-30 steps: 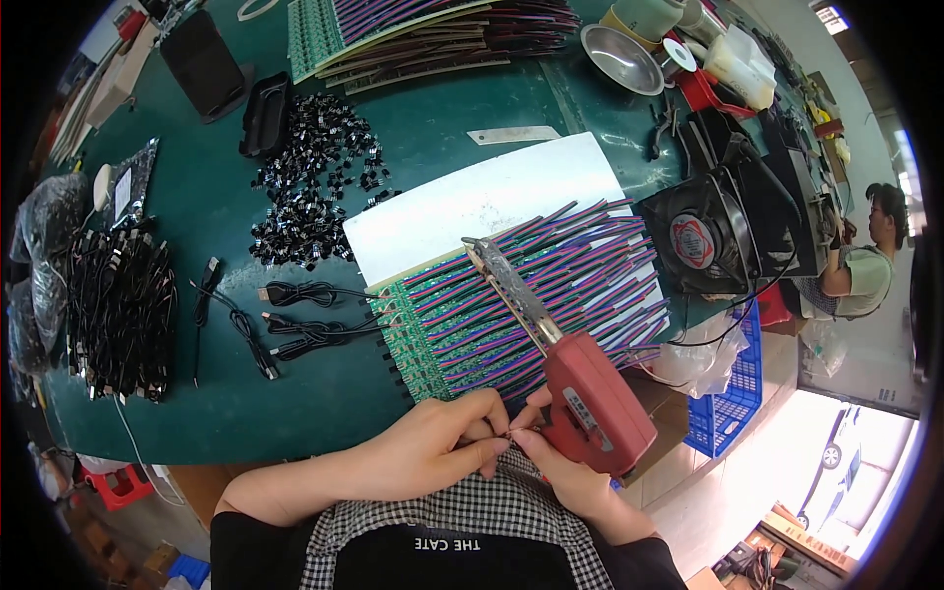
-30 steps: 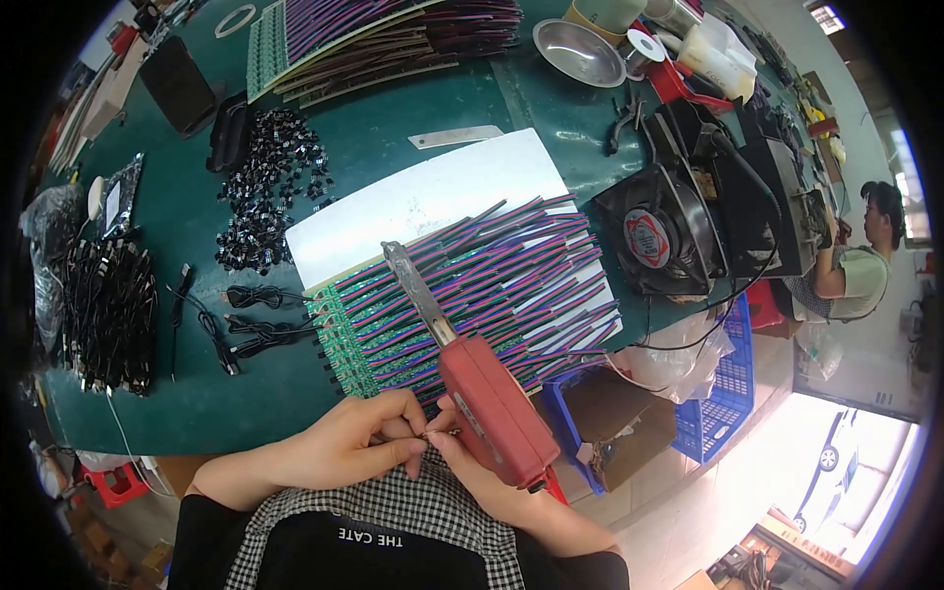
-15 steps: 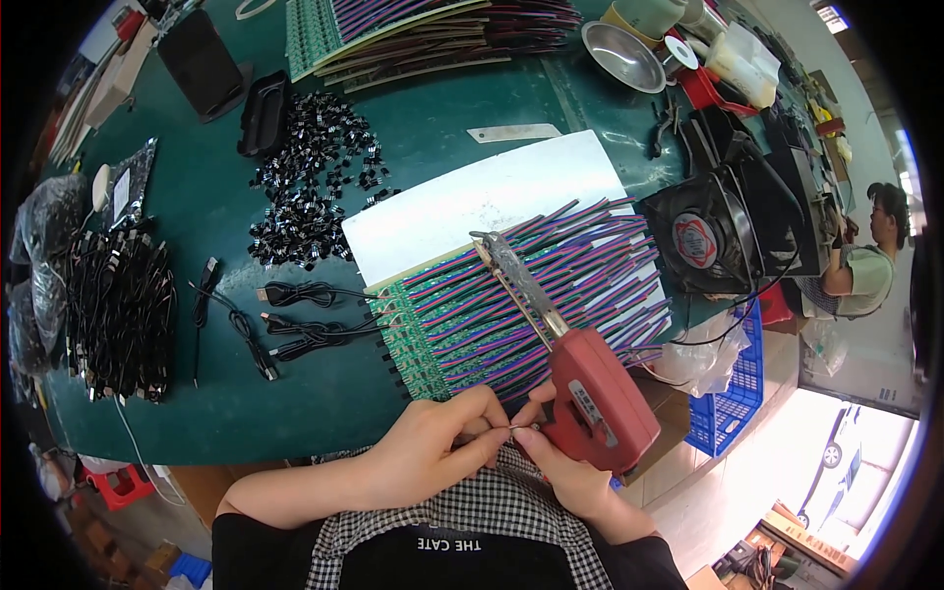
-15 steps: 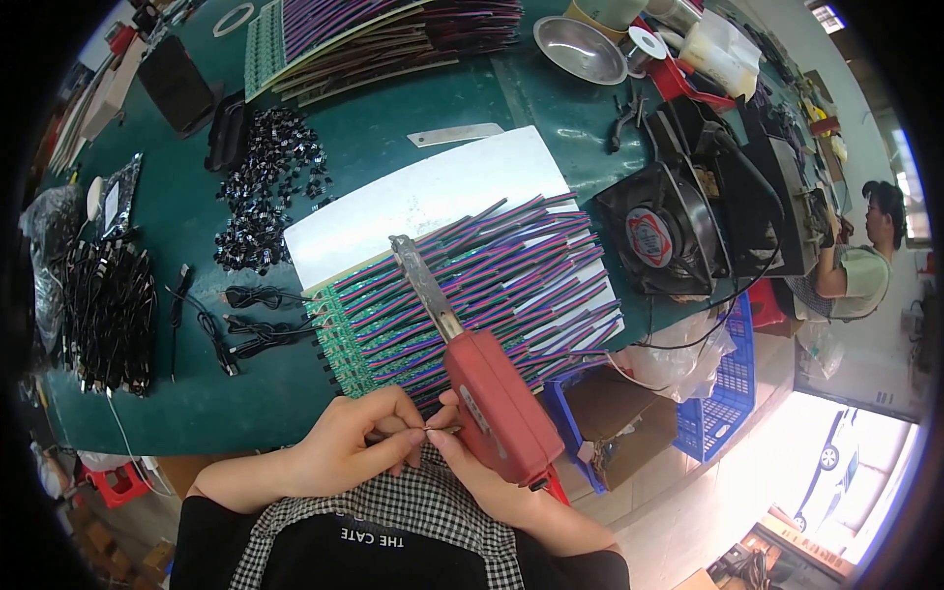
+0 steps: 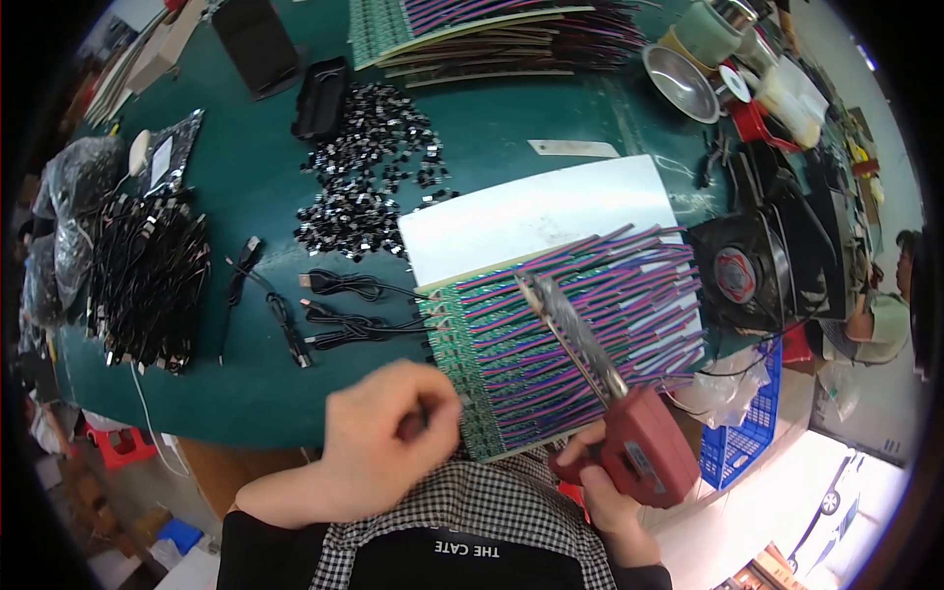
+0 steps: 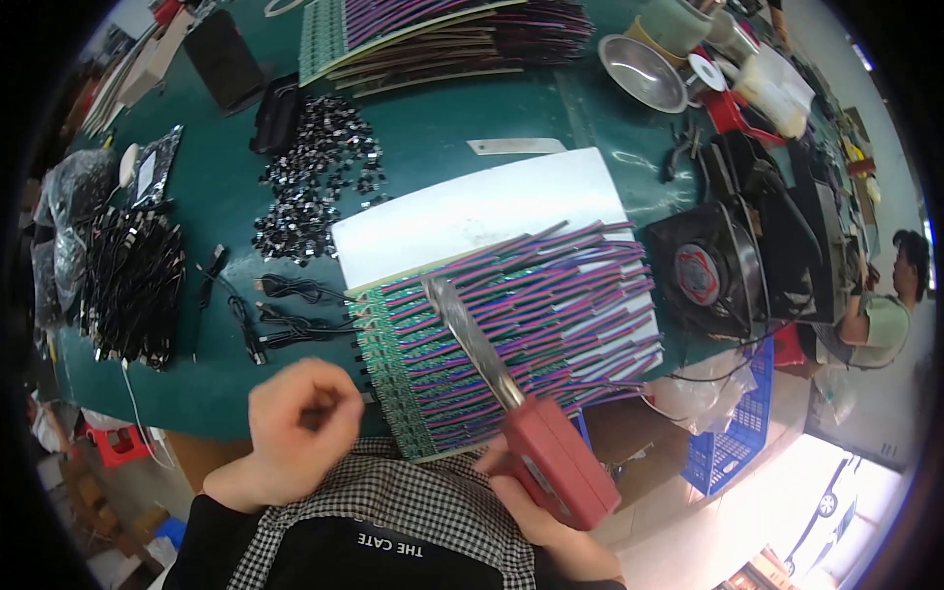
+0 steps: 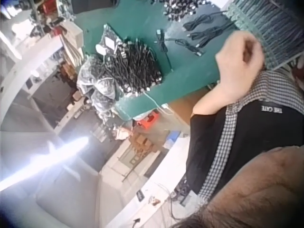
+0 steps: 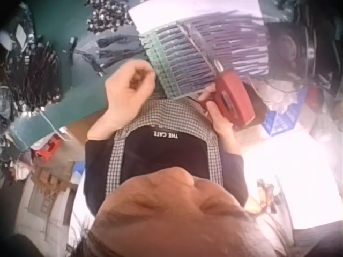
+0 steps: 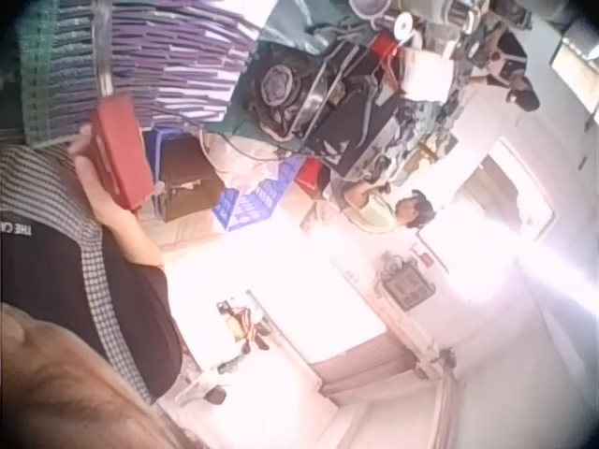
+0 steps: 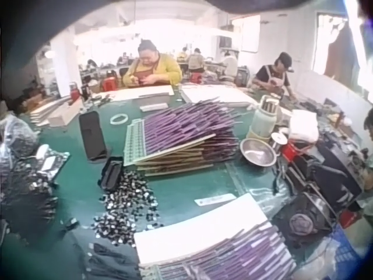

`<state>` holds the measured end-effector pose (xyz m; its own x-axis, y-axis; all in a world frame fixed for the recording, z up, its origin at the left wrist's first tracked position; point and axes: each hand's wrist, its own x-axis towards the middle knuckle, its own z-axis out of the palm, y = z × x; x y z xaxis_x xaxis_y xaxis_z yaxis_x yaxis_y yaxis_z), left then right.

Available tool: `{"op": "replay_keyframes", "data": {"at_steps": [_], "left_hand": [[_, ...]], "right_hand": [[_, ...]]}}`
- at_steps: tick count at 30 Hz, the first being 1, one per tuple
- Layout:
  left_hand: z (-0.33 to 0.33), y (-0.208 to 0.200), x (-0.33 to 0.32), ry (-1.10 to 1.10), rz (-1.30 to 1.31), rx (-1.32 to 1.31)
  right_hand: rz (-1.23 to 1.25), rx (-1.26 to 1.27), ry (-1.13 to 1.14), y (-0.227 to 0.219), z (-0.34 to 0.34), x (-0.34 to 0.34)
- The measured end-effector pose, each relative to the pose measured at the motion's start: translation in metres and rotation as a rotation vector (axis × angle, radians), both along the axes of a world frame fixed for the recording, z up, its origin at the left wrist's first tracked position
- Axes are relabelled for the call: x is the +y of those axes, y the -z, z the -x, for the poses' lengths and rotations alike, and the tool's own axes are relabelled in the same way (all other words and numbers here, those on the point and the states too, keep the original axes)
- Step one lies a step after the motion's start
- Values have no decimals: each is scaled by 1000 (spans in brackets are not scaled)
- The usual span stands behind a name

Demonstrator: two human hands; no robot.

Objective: The person attaches wires to electronic circuit boards using a soldering iron with a feeder.

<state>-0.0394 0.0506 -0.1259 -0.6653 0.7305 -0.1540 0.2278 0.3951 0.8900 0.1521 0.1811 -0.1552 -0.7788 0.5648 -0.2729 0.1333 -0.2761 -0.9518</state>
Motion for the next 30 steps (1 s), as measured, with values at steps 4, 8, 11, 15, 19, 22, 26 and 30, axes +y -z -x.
{"op": "replay_keyframes", "data": {"at_steps": [4,8,11,15,19,22,26,30], "left_hand": [[20,33,9,-50,34,210],[20,43,13,-35,61,358],[21,44,15,-15,80,442],[21,42,18,30,113,466],[24,49,15,37,64,484],[23,47,17,30,72,488],[23,46,17,39,84,491],[24,46,18,33,104,477]], "right_hand": [[135,15,20,21,-32,0],[163,-64,-69,26,-34,0],[168,-60,-22,26,-33,0],[97,-50,-59,36,-40,-1],[-83,-124,-81,45,-49,-4],[-130,-65,-105,52,-54,-3],[-232,-133,-183,54,-58,0],[-332,-135,-171,48,-49,1]]}}
